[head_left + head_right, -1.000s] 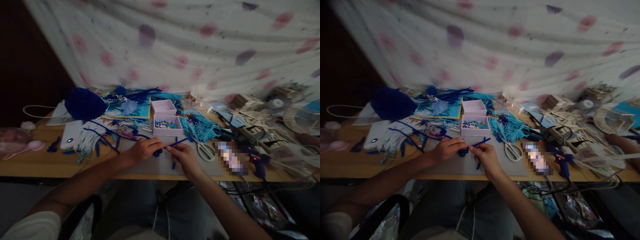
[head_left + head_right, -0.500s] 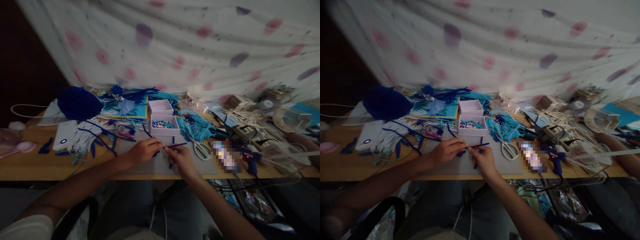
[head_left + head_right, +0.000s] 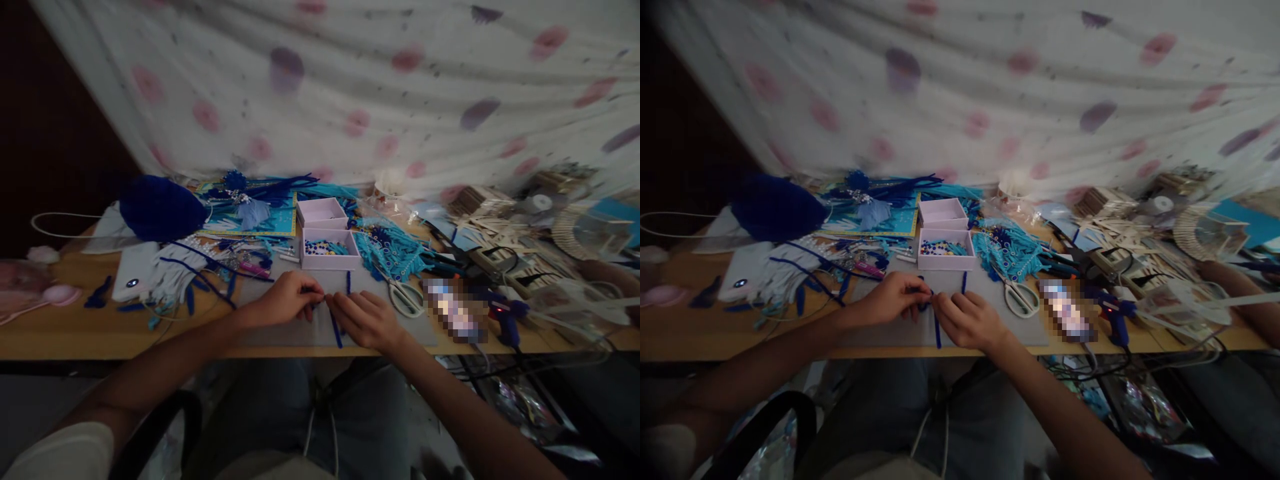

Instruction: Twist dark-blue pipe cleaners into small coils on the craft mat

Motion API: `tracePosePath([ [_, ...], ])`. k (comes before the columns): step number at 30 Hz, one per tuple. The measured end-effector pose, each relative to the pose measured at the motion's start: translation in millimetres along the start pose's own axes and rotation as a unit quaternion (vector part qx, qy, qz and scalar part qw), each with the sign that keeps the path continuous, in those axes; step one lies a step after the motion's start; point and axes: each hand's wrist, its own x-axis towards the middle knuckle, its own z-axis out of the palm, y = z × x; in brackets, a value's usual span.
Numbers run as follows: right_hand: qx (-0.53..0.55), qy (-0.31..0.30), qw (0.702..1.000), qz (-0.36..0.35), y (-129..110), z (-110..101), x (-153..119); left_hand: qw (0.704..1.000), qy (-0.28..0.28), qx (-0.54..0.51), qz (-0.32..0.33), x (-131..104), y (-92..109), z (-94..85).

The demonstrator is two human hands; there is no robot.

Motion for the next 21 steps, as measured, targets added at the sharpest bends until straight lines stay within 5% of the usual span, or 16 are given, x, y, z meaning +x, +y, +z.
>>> tracePosePath([
  [2, 0.007, 0.008, 1.0, -0.006, -1, 0, -2, 0.999, -0.028, -0.025, -0.038, -1, 2, 1.4],
  [4, 0.113, 0.059, 0.981, 0.146, -4, 3, 2, 0.998, 0.034, 0.04, 0.032, -3, 0, 3.8],
  [5, 0.194, 0.086, 0.944, 0.254, -6, 5, 6, 0.987, 0.083, 0.097, 0.098, -5, -2, 4.9],
  [7, 0.371, 0.109, 0.806, 0.447, -11, 7, 14, 0.933, 0.157, 0.222, 0.237, -8, -9, 5.3],
  [9, 0.516, 0.088, 0.655, 0.546, -15, 9, 22, 0.871, 0.18, 0.311, 0.335, -10, -17, 2.9],
  [10, 0.563, 0.073, 0.598, 0.566, -17, 9, 25, 0.85, 0.182, 0.336, 0.363, -10, -21, 1.0],
  [12, 0.608, 0.061, 0.546, 0.573, -20, 10, 28, 0.83, 0.172, 0.361, 0.388, -10, -26, -2.7],
  [14, 0.59, 0.072, 0.572, 0.566, -21, 12, 25, 0.842, 0.153, 0.353, 0.379, -9, -24, -4.3],
  [15, 0.554, 0.084, 0.617, 0.552, -21, 13, 23, 0.862, 0.141, 0.331, 0.356, -9, -21, -4.1],
  [17, 0.428, 0.114, 0.759, 0.477, -17, 12, 15, 0.924, 0.123, 0.239, 0.273, -6, -12, -2.5],
  [19, 0.268, 0.106, 0.907, 0.308, -11, 8, 4, 0.981, 0.082, 0.103, 0.143, -4, -2, -1.1],
  [21, 0.138, 0.072, 0.98, 0.122, -8, 2, -5, 1.0, 0.006, -0.015, 0.024, -3, 5, -0.6],
])
